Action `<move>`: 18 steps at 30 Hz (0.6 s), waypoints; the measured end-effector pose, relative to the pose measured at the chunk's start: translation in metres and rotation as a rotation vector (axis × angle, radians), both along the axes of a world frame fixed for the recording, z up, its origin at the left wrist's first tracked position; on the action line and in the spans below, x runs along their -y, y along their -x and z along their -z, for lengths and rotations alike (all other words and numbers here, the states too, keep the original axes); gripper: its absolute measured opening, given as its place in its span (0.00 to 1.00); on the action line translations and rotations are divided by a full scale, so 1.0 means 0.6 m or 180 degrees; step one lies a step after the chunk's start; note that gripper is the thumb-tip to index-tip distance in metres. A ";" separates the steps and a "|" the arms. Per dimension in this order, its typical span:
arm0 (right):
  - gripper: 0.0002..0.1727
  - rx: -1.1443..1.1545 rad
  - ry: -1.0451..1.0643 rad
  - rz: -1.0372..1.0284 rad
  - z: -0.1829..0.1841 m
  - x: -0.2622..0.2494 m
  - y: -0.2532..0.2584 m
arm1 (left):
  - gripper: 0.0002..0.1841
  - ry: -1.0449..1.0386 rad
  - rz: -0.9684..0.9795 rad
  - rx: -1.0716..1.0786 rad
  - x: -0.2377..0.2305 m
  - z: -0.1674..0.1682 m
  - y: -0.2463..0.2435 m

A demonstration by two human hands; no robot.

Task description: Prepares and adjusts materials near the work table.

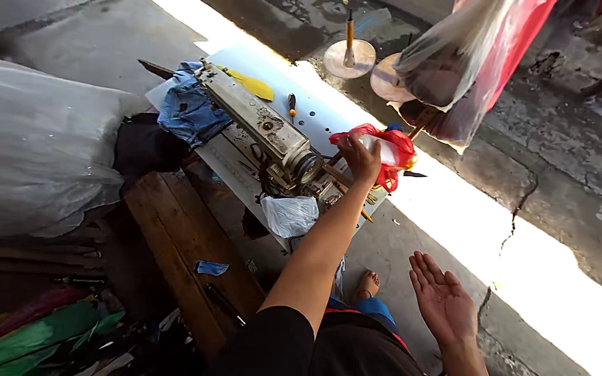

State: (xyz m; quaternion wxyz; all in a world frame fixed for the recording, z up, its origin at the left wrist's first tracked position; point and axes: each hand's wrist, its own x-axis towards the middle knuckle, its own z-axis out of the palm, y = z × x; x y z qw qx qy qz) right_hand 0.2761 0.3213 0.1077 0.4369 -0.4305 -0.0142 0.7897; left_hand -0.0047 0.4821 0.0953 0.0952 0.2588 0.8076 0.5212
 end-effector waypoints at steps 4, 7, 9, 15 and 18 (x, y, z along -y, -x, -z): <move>0.37 0.0256 -0.0895 -0.0250 -0.026 -0.045 0.037 | 0.33 -0.0784 0.0314 -0.0192 0.088 -0.072 -0.043; 0.32 0.1590 -0.2802 -0.0566 -0.082 -0.081 0.099 | 0.28 -0.1221 0.2051 0.1820 0.214 -0.118 -0.143; 0.40 0.3039 -0.4044 -0.1558 -0.107 -0.061 0.147 | 0.36 -0.1408 0.2319 0.3700 0.267 -0.149 -0.176; 0.48 0.2510 -0.3948 -0.3051 -0.134 -0.075 0.203 | 0.35 -0.2201 0.1727 0.2862 0.282 -0.160 -0.145; 0.47 0.1796 -0.3440 -0.2315 -0.127 -0.022 0.215 | 0.31 -0.2203 0.1354 0.2340 0.279 -0.180 -0.134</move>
